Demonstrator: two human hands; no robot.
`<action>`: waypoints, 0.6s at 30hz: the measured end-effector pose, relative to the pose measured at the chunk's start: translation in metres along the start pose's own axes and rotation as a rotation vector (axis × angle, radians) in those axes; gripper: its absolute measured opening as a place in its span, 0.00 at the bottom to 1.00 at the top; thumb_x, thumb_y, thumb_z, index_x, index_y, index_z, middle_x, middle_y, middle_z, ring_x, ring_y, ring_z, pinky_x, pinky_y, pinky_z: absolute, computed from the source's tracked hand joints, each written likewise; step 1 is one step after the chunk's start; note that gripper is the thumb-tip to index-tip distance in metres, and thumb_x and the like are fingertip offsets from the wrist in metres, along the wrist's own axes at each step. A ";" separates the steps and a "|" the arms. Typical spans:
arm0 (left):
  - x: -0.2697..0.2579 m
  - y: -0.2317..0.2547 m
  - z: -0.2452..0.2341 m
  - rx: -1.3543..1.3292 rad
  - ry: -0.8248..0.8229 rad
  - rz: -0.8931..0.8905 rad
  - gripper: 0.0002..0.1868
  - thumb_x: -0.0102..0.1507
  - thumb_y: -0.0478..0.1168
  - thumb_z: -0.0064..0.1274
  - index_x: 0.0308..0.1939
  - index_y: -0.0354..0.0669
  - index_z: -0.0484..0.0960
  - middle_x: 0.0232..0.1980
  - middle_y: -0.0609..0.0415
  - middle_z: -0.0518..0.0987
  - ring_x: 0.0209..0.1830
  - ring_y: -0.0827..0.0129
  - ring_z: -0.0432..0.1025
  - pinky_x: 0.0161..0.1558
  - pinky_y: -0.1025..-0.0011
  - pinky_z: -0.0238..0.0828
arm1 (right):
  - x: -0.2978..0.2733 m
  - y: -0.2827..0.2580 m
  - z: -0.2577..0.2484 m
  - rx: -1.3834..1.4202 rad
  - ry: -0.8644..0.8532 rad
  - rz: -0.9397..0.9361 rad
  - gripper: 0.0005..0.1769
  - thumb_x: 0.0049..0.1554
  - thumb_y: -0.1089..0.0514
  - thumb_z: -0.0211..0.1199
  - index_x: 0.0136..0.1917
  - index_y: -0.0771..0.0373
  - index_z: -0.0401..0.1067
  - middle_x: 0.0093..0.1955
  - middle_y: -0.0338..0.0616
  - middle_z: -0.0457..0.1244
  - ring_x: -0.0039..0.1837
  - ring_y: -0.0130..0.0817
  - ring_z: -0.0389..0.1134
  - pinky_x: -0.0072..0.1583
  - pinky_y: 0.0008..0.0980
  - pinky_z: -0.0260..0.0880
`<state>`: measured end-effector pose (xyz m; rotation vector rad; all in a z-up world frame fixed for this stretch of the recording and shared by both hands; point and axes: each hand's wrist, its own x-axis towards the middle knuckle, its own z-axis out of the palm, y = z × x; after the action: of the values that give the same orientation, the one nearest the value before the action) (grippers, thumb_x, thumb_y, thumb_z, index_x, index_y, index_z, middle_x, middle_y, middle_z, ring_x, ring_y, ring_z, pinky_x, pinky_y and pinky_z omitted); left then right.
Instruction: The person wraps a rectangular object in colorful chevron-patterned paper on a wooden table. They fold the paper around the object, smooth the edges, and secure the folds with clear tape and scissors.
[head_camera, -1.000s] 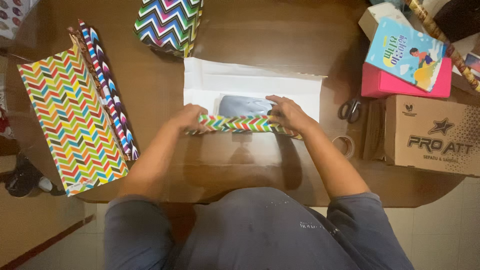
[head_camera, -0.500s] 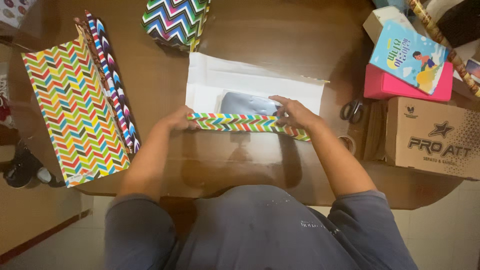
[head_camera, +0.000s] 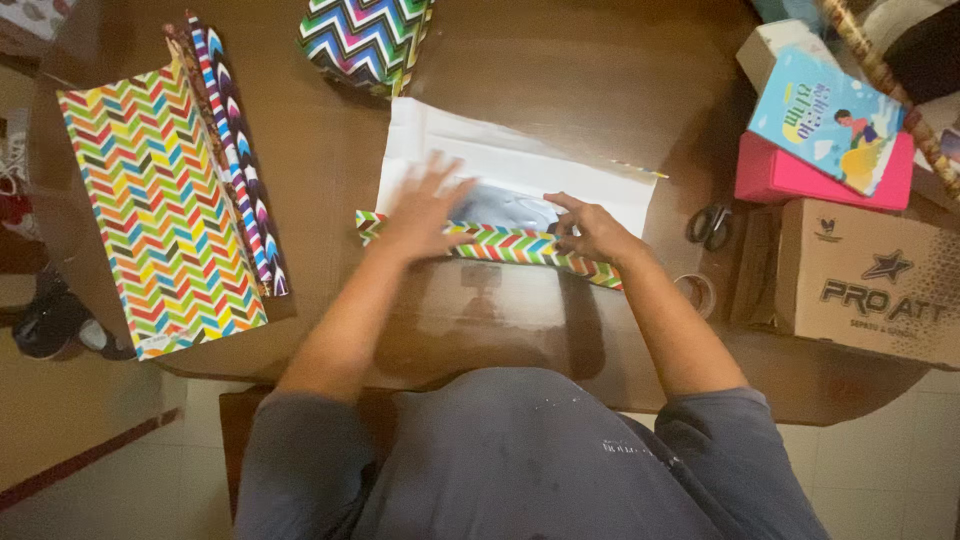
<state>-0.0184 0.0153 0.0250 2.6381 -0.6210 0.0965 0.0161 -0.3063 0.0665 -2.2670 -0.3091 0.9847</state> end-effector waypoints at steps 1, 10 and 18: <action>0.010 0.017 0.010 -0.019 0.016 0.088 0.49 0.49 0.57 0.69 0.71 0.48 0.70 0.75 0.42 0.63 0.76 0.43 0.51 0.70 0.38 0.42 | 0.002 0.004 0.001 0.020 0.011 0.032 0.31 0.55 0.67 0.63 0.71 0.59 0.66 0.54 0.48 0.71 0.51 0.38 0.77 0.57 0.37 0.76; 0.016 0.037 0.070 -0.066 0.185 0.075 0.29 0.60 0.52 0.65 0.61 0.46 0.77 0.47 0.50 0.71 0.55 0.56 0.68 0.73 0.42 0.49 | -0.005 0.058 0.004 -0.155 0.396 -0.207 0.06 0.48 0.62 0.71 0.42 0.60 0.80 0.74 0.42 0.61 0.68 0.51 0.65 0.66 0.44 0.65; 0.016 0.029 0.074 -0.042 0.186 0.115 0.23 0.62 0.47 0.64 0.58 0.44 0.81 0.46 0.51 0.72 0.50 0.59 0.70 0.70 0.46 0.57 | -0.002 0.041 -0.013 -0.210 0.356 -0.241 0.21 0.50 0.60 0.71 0.57 0.59 0.75 0.60 0.50 0.67 0.57 0.49 0.71 0.60 0.46 0.69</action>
<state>-0.0189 -0.0459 -0.0281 2.5149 -0.7018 0.3545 0.0228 -0.3441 0.0480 -2.4669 -0.5342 0.4318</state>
